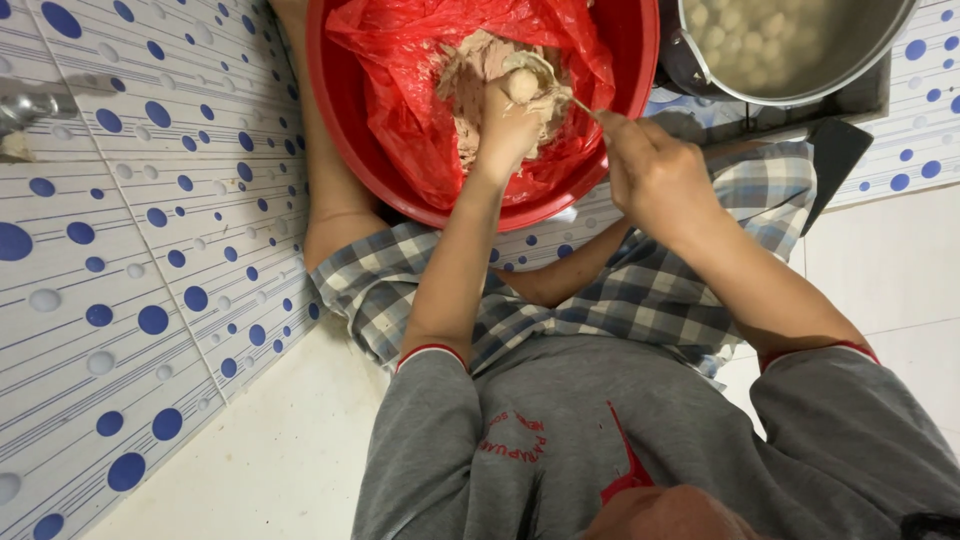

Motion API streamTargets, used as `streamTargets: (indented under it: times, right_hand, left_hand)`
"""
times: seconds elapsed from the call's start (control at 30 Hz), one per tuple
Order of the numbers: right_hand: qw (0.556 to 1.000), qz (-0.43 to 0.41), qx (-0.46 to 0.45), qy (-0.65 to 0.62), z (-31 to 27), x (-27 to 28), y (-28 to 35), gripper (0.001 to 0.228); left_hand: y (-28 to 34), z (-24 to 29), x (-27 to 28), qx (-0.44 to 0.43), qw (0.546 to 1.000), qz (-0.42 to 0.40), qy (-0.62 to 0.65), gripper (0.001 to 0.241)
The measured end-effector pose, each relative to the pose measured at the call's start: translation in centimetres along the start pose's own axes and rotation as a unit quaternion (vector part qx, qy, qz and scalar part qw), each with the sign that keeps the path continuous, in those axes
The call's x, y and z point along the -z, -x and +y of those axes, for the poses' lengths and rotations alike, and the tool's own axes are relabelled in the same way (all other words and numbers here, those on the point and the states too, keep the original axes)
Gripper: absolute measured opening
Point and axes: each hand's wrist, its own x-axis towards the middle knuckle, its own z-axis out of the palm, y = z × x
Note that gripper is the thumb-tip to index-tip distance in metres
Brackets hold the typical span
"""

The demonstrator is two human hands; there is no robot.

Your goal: Forming meatballs from dough using hands and a spoon and dropping them into a pot of water

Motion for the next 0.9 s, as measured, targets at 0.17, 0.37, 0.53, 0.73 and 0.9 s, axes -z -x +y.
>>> streamTargets:
  times: [0.17, 0.37, 0.53, 0.73, 0.9]
  right_hand:
    - [0.993, -0.012, -0.043, -0.110, 0.5, -1.6, 0.6, 0.028]
    - [0.957, -0.025, -0.176, -0.230, 1.4, -2.5, 1.7, 0.021]
    - [0.848, -0.062, -0.380, -0.365, 2.9, -2.1, 2.3, 0.018]
    - [0.784, -0.046, -0.460, -0.415, 6.7, 1.6, 4.5, 0.018]
    - [0.880, 0.091, -0.426, -0.187, 16.7, 0.8, 9.7, 0.021]
  left_hand:
    - [-0.6, -1.3, -0.1, 0.094, 0.988, 0.043, -0.118, 0.013]
    - [-1.3, -4.1, 0.3, 0.055, 0.953, 0.067, -0.290, 0.017]
    - [-0.4, -1.3, 0.0, 0.127, 0.959, 0.017, -0.252, 0.026]
    - [-1.9, -5.0, 0.3, -0.029, 0.965, 0.028, -0.260, 0.013]
    - [-2.5, -6.0, 0.3, -0.079, 0.965, 0.042, -0.247, 0.016]
